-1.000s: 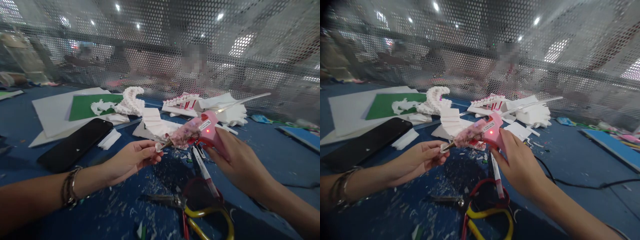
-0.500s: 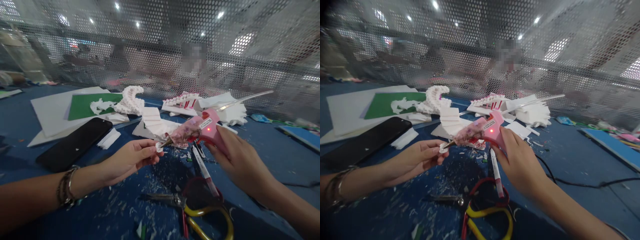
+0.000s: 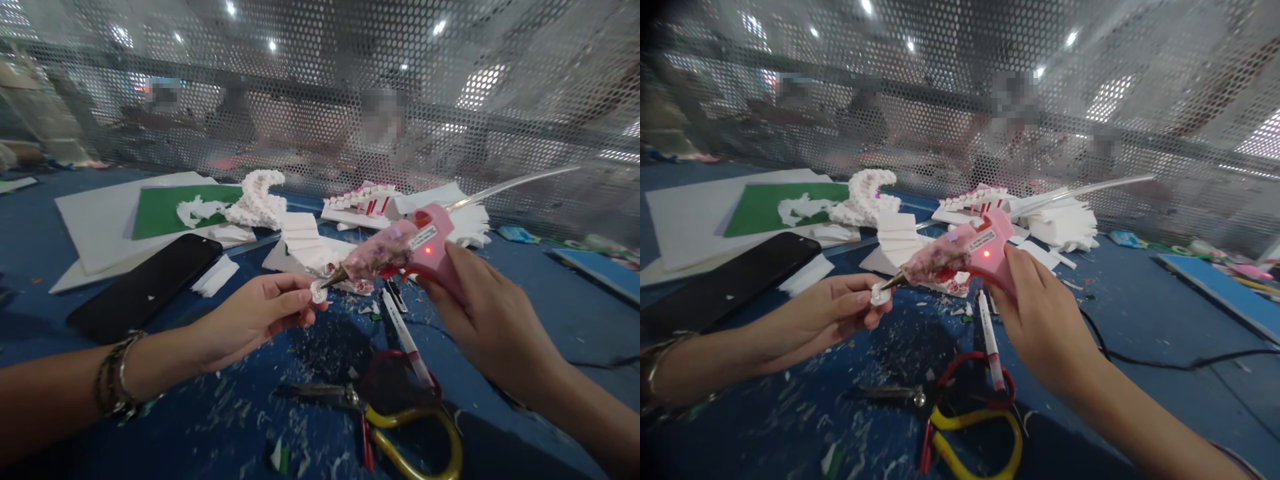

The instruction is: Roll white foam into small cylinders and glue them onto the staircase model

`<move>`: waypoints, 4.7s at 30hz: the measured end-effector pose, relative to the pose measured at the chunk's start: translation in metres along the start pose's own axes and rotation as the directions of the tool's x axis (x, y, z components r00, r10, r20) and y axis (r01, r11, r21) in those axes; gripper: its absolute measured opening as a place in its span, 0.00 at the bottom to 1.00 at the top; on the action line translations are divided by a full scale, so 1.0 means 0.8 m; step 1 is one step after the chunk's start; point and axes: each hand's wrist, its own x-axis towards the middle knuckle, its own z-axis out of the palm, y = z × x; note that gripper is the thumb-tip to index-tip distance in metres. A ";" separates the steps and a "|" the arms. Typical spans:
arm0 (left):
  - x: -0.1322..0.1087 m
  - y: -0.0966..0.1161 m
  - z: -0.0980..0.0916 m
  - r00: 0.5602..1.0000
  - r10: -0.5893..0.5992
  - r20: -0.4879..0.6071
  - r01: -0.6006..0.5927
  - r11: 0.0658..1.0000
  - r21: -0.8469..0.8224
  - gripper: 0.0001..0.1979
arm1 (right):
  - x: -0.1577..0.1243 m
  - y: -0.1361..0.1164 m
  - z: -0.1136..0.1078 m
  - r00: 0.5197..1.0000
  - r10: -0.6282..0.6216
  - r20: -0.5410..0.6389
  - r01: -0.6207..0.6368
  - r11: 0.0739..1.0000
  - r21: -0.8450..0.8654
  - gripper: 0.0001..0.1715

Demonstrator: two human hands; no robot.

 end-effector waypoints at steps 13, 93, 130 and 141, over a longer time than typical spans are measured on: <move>0.002 0.003 0.003 0.997 0.031 -0.064 -0.026 0.997 0.069 0.06 | -0.001 0.001 -0.003 0.999 -0.047 -0.017 0.046 0.999 -0.025 0.18; 0.054 0.034 -0.055 0.651 0.244 0.719 -0.342 -0.751 0.565 0.13 | -0.069 0.055 -0.011 0.634 0.651 0.417 -0.751 0.648 0.130 0.29; 0.082 0.053 -0.037 0.693 0.190 0.696 -0.412 -0.688 0.597 0.11 | -0.072 0.056 -0.013 0.651 0.629 0.425 -0.733 0.666 0.138 0.30; 0.078 0.053 -0.035 0.698 0.184 0.692 -0.441 -0.652 0.617 0.10 | -0.070 0.056 -0.014 0.652 0.632 0.419 -0.736 0.660 0.149 0.29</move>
